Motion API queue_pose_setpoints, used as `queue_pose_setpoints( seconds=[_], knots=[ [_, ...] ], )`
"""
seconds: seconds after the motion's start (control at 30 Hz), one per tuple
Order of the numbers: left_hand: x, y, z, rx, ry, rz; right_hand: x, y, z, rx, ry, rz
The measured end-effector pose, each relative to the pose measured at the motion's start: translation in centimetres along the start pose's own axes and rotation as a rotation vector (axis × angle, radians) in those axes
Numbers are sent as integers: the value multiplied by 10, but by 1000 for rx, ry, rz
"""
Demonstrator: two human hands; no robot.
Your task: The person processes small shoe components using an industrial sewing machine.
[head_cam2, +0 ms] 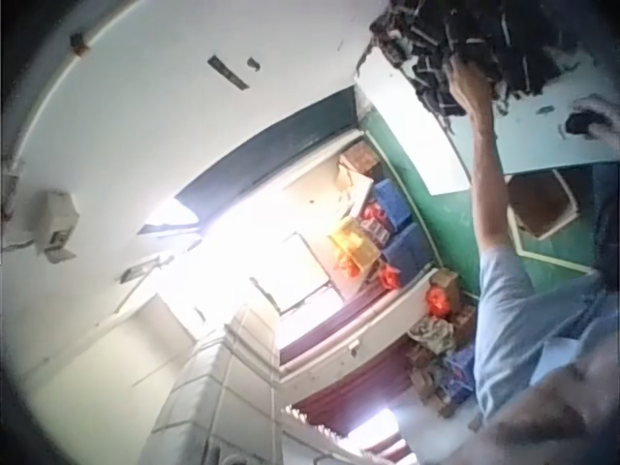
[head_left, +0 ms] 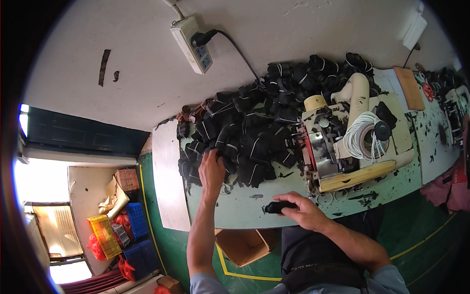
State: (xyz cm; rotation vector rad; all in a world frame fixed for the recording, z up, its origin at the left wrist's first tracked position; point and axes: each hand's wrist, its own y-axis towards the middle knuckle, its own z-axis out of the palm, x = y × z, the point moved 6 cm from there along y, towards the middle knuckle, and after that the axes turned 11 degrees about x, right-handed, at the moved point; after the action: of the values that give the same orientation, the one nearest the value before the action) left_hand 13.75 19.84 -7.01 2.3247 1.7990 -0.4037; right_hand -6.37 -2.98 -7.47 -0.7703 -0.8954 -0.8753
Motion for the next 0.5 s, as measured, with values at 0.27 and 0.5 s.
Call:
queue_pose_setpoints(
  seconds=[0.27, 0.5],
  knots=[
    [5, -19, -21, -158, -102, -152, -29, -21, 6, 33, 659, 129],
    [-77, -144, 45, 295, -1289, -300, -21, -14, -3, -12, -69, -39]
  ],
)
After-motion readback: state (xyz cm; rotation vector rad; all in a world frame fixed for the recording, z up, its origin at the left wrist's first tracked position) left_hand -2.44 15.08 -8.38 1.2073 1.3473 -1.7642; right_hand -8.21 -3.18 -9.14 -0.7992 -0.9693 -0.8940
